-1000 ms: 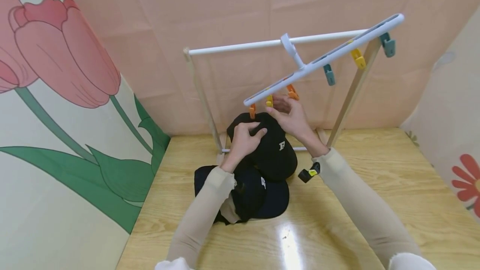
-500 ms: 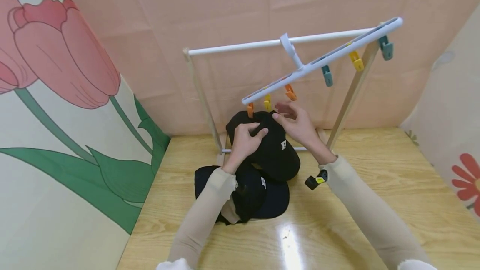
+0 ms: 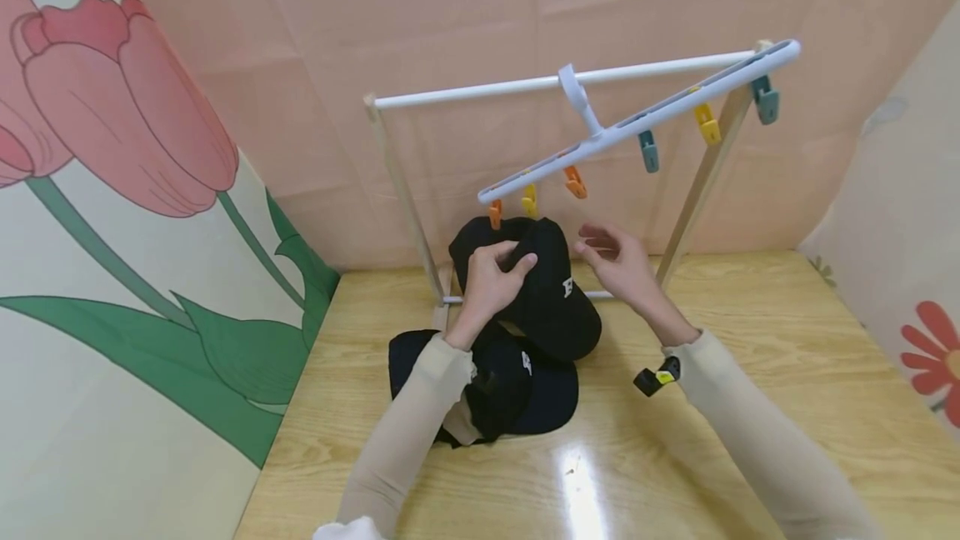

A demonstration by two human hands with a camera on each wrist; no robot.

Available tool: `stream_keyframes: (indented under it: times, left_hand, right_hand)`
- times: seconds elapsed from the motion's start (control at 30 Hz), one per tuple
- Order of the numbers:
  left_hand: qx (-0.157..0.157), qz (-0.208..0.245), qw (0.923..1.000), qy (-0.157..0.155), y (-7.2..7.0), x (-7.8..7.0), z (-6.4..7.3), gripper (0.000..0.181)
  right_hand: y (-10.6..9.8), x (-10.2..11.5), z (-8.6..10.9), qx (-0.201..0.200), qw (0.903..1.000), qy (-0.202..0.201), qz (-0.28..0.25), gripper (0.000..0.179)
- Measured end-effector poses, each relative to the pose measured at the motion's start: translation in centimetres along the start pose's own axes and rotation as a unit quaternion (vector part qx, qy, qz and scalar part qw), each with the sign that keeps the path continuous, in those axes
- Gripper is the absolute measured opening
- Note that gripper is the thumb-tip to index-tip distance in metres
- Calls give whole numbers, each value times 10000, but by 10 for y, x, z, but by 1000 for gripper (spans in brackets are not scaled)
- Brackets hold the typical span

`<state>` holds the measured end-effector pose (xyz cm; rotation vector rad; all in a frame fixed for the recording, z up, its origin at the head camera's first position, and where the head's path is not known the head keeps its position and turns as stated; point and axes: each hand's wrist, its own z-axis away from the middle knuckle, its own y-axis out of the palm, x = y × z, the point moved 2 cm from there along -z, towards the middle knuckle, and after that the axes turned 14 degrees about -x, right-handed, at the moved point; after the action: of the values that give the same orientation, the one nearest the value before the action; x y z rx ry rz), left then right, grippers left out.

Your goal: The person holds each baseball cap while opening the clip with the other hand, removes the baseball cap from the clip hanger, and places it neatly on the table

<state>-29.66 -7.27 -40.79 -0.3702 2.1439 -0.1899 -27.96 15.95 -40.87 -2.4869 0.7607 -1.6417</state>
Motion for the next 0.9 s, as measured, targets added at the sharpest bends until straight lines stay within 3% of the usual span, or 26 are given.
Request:
stream_keyframes:
  times: [0.3,0.7,0.9]
  left_hand:
    - [-99,-102,9998,-145,2,-4,1,17]
    - [-271,-29,9996,-32,2,-8,3,19]
    - [-334,84,9994,-7,3,-12,2,20]
  right_hand:
    - [-10,-20,10,-17,9996,162,240,50]
    - [-22,-40,24,61,9980,402,481,52]
    - [-26,-49,30,33,9981,332,527,48]
